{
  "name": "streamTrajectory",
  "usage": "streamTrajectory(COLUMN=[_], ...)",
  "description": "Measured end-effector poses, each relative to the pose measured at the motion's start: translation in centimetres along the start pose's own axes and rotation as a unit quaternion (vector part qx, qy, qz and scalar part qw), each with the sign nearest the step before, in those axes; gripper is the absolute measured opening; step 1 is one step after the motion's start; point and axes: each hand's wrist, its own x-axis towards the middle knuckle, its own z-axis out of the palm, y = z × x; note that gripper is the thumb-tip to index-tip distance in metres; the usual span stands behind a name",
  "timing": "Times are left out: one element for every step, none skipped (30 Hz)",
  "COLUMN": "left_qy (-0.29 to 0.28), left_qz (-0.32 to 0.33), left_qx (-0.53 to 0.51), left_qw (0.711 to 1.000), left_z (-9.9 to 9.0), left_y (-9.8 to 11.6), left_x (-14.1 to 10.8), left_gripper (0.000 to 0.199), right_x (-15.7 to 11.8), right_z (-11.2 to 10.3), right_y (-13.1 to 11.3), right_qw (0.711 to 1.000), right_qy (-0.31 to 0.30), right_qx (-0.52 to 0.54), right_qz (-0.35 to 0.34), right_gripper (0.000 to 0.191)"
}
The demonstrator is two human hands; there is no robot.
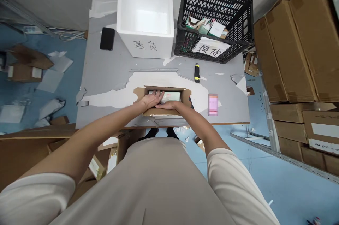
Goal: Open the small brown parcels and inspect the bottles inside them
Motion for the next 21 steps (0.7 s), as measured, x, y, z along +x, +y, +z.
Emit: streamTrajectory(left_qy=[0.01, 0.02, 0.027, 0.029, 0.025, 0.017, 0.007, -0.003, -0.014, -0.029, -0.045, -0.06, -0.074, -0.087, -0.096, -0.104, -0.112, -0.123, -0.131, -0.137, -0.14], left_qz=[0.006, 0.012, 0.017, 0.023, 0.031, 0.041, 0.052, 0.062, 0.07, 0.074, 0.074, 0.07, 0.062, 0.05, 0.035, 0.017, 0.0, -0.014, -0.023, -0.028, -0.029], left_qx=[0.006, 0.012, 0.018, 0.023, 0.027, 0.031, 0.034, 0.035, 0.034, 0.029, 0.021, 0.009, -0.004, -0.018, -0.032, -0.044, -0.056, -0.066, -0.074, -0.08, -0.082], left_qw=[1.0, 1.0, 0.999, 0.999, 0.999, 0.999, 0.998, 0.997, 0.997, 0.996, 0.996, 0.996, 0.995, 0.995, 0.994, 0.993, 0.992, 0.99, 0.988, 0.987, 0.986], left_z=[0.0, -0.1, -0.2, -0.4, -0.5, -0.8, -1.0, -1.2, -1.3, -1.5, -1.6, -1.6, -1.7, -1.7, -1.6, -1.6, -1.5, -1.5, -1.4, -1.4, -1.3], left_y=[-0.1, -0.2, -0.3, -0.4, -0.5, -0.6, -0.7, -0.8, -0.8, -0.9, -0.9, -1.0, -1.0, -1.0, -0.9, -0.8, -0.7, -0.6, -0.4, -0.2, -0.1], left_x=[-0.1, -0.2, -0.3, -0.4, -0.5, -0.6, -0.7, -0.8, -0.9, -1.0, -1.1, -1.2, -1.3, -1.3, -1.2, -1.0, -0.8, -0.5, -0.2, 0.0, 0.3], left_gripper=[0.053, 0.051, 0.048, 0.045, 0.042, 0.039, 0.037, 0.036, 0.035, 0.033, 0.031, 0.028, 0.025, 0.022, 0.023, 0.029, 0.036, 0.04, 0.041, 0.039, 0.035], right_x=[0.1, 0.2, 0.2, 0.2, 0.2, 0.2, 0.2, 0.1, 0.1, 0.1, 0.0, -0.1, -0.1, -0.2, -0.2, -0.3, -0.3, -0.3, -0.3, -0.3, -0.3], right_z=[0.1, 0.1, 0.2, 0.3, 0.4, 0.4, 0.5, 0.6, 0.6, 0.7, 0.7, 0.8, 0.8, 0.9, 1.0, 1.0, 1.1, 1.1, 1.1, 1.1, 1.0], right_y=[0.3, 0.7, 1.1, 1.5, 1.8, 2.2, 2.5, 2.8, 3.0, 3.2, 3.3, 3.5, 3.6, 3.8, 3.9, 4.0, 4.1, 4.2, 4.2, 4.2, 4.1], right_qw=[1.0, 1.0, 1.0, 1.0, 0.999, 0.998, 0.995, 0.993, 0.992, 0.991, 0.99, 0.989, 0.987, 0.984, 0.981, 0.979, 0.977, 0.976, 0.976, 0.976, 0.977], right_qy=[-0.009, -0.013, -0.009, 0.005, 0.026, 0.05, 0.07, 0.086, 0.097, 0.103, 0.107, 0.111, 0.115, 0.12, 0.124, 0.126, 0.126, 0.124, 0.121, 0.119, 0.117], right_qx=[0.001, 0.002, 0.006, 0.014, 0.023, 0.032, 0.039, 0.044, 0.046, 0.047, 0.049, 0.055, 0.065, 0.079, 0.095, 0.111, 0.126, 0.137, 0.144, 0.148, 0.15], right_qz=[0.007, 0.01, 0.007, -0.005, -0.021, -0.037, -0.051, -0.061, -0.067, -0.07, -0.075, -0.083, -0.093, -0.103, -0.111, -0.117, -0.119, -0.117, -0.112, -0.105, -0.098], right_gripper=[0.056, 0.052, 0.046, 0.038, 0.03, 0.023, 0.018, 0.016, 0.015, 0.014, 0.014, 0.014, 0.014, 0.014, 0.015, 0.015, 0.016, 0.016, 0.017, 0.017, 0.017])
